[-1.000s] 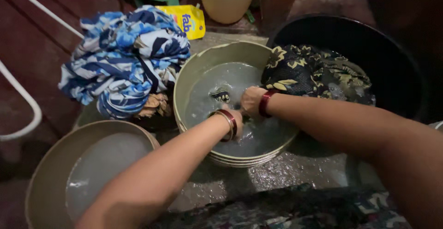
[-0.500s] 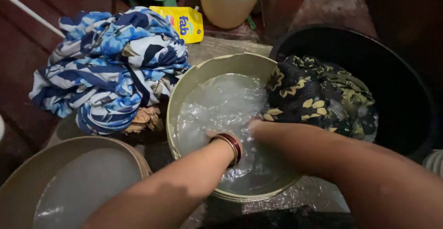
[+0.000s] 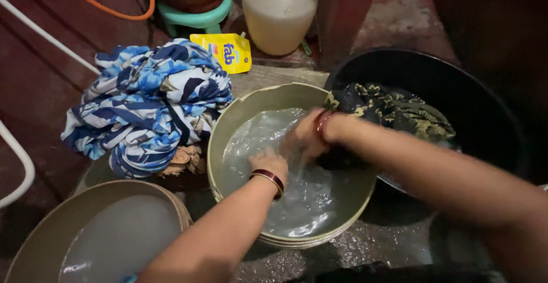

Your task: The person washes clothes by hand using water in a bucket and soap from a packet.

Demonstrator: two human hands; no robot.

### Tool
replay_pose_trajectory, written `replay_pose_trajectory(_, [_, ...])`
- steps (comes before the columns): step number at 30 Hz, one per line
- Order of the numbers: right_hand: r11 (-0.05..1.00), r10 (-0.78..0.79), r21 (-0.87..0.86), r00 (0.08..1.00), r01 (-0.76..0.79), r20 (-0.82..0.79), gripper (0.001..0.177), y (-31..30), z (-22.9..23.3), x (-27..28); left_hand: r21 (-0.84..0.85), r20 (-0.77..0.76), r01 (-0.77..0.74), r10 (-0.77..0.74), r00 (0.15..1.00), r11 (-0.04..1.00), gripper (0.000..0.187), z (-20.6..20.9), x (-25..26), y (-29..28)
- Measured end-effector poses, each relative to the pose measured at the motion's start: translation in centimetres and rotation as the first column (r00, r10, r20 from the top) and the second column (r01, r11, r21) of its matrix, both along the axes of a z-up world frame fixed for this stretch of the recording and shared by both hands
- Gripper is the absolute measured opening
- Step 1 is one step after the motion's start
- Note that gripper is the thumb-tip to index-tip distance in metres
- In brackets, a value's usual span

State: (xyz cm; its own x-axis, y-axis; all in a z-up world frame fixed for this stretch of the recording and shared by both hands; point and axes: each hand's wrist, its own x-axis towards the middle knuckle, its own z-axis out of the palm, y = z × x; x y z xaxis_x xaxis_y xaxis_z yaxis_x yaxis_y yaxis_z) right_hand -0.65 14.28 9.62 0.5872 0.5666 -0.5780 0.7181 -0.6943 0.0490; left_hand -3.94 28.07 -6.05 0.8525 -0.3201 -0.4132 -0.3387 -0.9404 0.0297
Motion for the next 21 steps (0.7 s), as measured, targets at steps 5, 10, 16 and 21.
replay_pose_trajectory(5, [0.822, -0.207, 0.567, 0.903, -0.048, 0.376, 0.052, -13.9, 3.2, 1.1, -0.323, 0.051, 0.14, -0.13, 0.99, 0.936, 0.13, 2.1, -0.7, -0.1])
replay_pose_trajectory(10, [0.598, -0.797, 0.047, 0.587, 0.8, 0.14, 0.116, -21.9, -0.9, -3.8, -0.604, 0.045, 0.179, -0.191, 0.981, 0.777, 0.153, 6.2, -1.6, -2.9])
replay_pose_trajectory(16, [0.59, -0.725, 0.448, 0.685, 0.671, -0.071, 0.158, -23.2, -13.2, -5.5, -0.629, 0.07, 0.085, -0.053, 0.996, 0.773, 0.164, 8.7, -0.7, -8.3])
replay_pose_trajectory(21, [0.476, -0.791, 0.542, 0.606, 0.692, -0.079, 0.148, -25.0, -22.2, 0.5, -0.7, 0.04, 0.033, -0.007, 0.999, 0.714, 0.17, 6.7, 0.5, -9.4])
